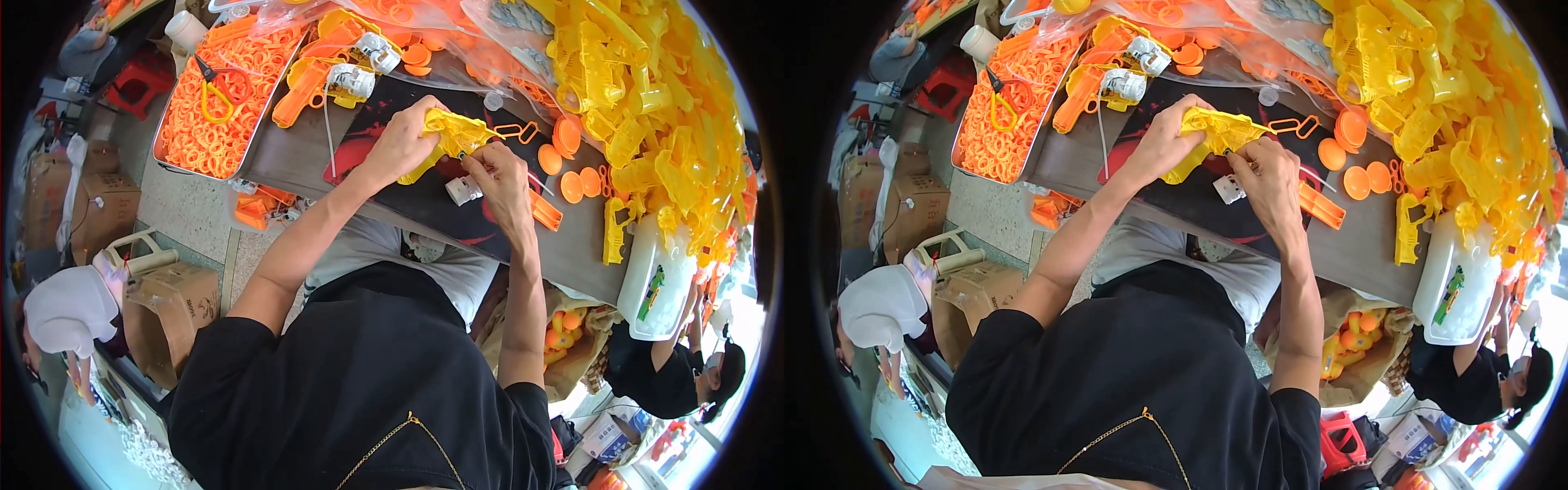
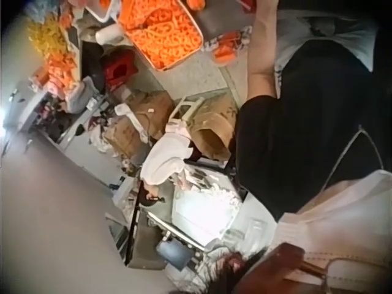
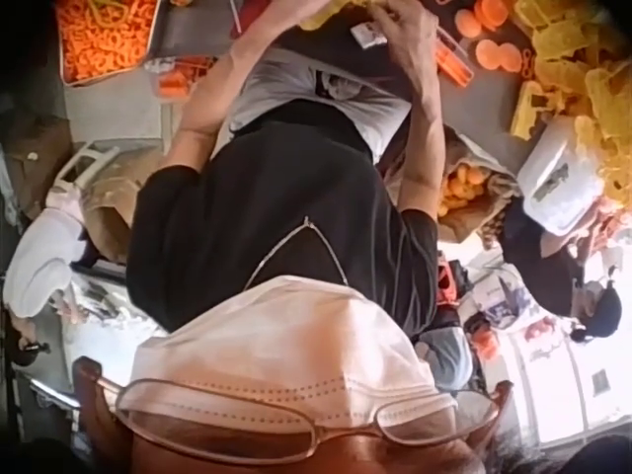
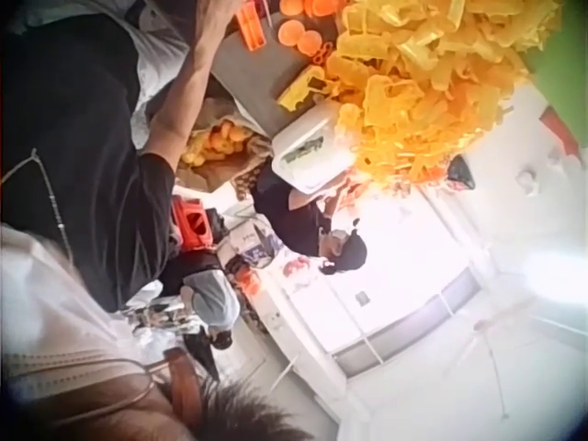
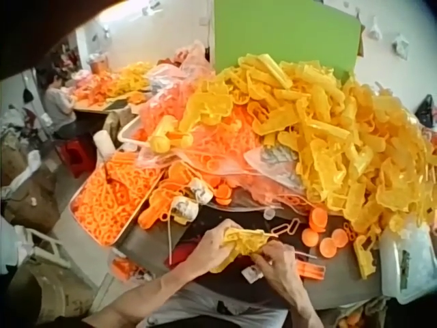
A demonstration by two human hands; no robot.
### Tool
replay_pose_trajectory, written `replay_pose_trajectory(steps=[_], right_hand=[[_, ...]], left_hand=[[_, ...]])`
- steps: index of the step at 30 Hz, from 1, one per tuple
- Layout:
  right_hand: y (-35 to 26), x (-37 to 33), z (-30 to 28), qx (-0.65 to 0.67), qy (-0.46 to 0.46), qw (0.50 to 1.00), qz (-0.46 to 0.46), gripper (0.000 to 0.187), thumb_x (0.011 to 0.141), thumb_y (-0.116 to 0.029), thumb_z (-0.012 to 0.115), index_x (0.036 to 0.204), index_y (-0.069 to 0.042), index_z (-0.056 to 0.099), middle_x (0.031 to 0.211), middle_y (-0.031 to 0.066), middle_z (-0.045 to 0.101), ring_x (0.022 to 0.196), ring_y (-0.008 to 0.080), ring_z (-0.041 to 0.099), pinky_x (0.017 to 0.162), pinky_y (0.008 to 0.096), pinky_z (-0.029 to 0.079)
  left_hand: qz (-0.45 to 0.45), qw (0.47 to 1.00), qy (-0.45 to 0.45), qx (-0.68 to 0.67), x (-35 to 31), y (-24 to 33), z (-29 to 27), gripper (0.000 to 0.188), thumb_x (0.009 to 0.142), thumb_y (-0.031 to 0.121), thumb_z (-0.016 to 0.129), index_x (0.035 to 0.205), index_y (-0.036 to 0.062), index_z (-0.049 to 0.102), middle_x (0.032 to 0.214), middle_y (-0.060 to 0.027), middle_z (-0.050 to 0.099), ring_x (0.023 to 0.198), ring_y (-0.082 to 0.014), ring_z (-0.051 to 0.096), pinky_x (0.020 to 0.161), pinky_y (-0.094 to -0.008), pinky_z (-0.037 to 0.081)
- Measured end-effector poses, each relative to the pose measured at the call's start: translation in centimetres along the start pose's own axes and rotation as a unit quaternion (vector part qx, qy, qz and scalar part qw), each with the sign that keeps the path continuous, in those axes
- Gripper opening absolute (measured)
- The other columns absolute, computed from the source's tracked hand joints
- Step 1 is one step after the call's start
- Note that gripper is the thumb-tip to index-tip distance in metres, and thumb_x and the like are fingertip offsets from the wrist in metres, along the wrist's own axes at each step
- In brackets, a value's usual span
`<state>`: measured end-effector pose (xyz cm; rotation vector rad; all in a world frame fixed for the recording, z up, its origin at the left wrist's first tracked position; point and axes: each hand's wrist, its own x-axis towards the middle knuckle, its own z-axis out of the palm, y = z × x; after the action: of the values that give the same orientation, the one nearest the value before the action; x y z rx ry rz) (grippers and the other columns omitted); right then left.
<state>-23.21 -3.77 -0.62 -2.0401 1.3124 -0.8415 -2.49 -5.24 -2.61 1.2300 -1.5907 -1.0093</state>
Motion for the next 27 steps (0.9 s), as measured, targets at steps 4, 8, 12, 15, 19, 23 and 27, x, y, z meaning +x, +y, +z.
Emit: replay_pose_trajectory(steps=[4,8,12,15,19,23,27], right_hand=[[-0.7,0.2,-0.2,-0.019,-0.013,0.999,0.027,0.022,0.087,-0.015,0.072,0.087,0.006,0.069,0.076,0.0122,0.06,0.066,0.0225,0.06,0.064,0.0341,0.047],[-1.0,0.1,-0.6,0.045,-0.05,0.989,0.13,0.021,0.086,-0.014,0.072,0.086,0.007,0.068,0.077,0.0144,0.061,0.066,0.0253,0.061,0.064,0.0354,0.047],[-0.2,-0.5,0.6,-0.073,0.032,0.997,0.006,0.021,0.086,-0.014,0.073,0.088,0.007,0.069,0.08,0.015,0.063,0.068,0.0253,0.062,0.064,0.0352,0.047],[-0.9,0.0,-0.1,-0.01,0.047,0.998,0.045,0.02,0.082,-0.017,0.076,0.083,0.002,0.074,0.076,0.015,0.068,0.066,0.0304,0.066,0.062,0.0375,0.049],[-0.6,1.5,-0.9,0.004,-0.088,0.983,0.163,0.03,0.083,-0.031,0.08,0.081,-0.001,0.076,0.065,0.0108,0.07,0.06,0.0275,0.068,0.06,0.0378,0.049],[-1.8,2.5,0.3,-0.117,-0.072,0.978,0.16,0.039,0.082,-0.042,0.08,0.078,-0.003,0.074,0.067,0.0127,0.07,0.064,0.0308,0.069,0.061,0.0414,0.049],[-1.9,2.8,1.4,-0.187,-0.02,0.973,0.135,0.04,0.09,-0.044,0.073,0.089,-0.004,0.075,0.064,0.013,0.065,0.059,0.0226,0.064,0.059,0.0378,0.048]], left_hand=[[0.055,0.997,0.014,0.054,-0.3,1.0,0.4,0.025,0.086,-0.007,0.06,0.11,-0.0009,0.055,0.099,-0.018,0.067,0.096,-0.0336,0.069,0.084,-0.0388,0.053],[0.083,0.995,0.029,0.057,-0.6,1.8,0.8,0.023,0.086,-0.006,0.057,0.108,-0.0001,0.054,0.094,-0.0226,0.067,0.095,-0.0436,0.066,0.079,-0.0486,0.053],[0.108,0.987,0.057,0.108,-1.0,2.4,1.9,0.023,0.088,-0.007,0.06,0.109,-0.0009,0.053,0.097,-0.0189,0.067,0.095,-0.0377,0.069,0.082,-0.0428,0.053],[0.063,0.996,0.033,0.049,-0.8,0.9,1.2,0.023,0.089,-0.008,0.06,0.108,-0.0004,0.052,0.096,-0.015,0.068,0.09,-0.0296,0.072,0.076,-0.039,0.056],[-0.14,0.968,-0.101,-0.182,-0.2,-0.3,-0.9,0.024,0.09,-0.008,0.06,0.11,0.002,0.052,0.096,-0.0103,0.067,0.082,-0.0164,0.074,0.061,-0.0299,0.058],[0.158,0.894,0.201,0.369,-1.0,1.7,0.3,0.047,0.076,0.002,0.076,0.118,0.0089,0.058,0.118,-0.0117,0.057,0.114,-0.0336,0.055,0.1,-0.0485,0.039],[0.202,0.925,0.153,0.283,-2.3,-0.3,1.2,0.031,0.084,0.009,0.076,0.113,0.0099,0.064,0.105,-0.0061,0.064,0.099,-0.0264,0.062,0.087,-0.0409,0.043]])
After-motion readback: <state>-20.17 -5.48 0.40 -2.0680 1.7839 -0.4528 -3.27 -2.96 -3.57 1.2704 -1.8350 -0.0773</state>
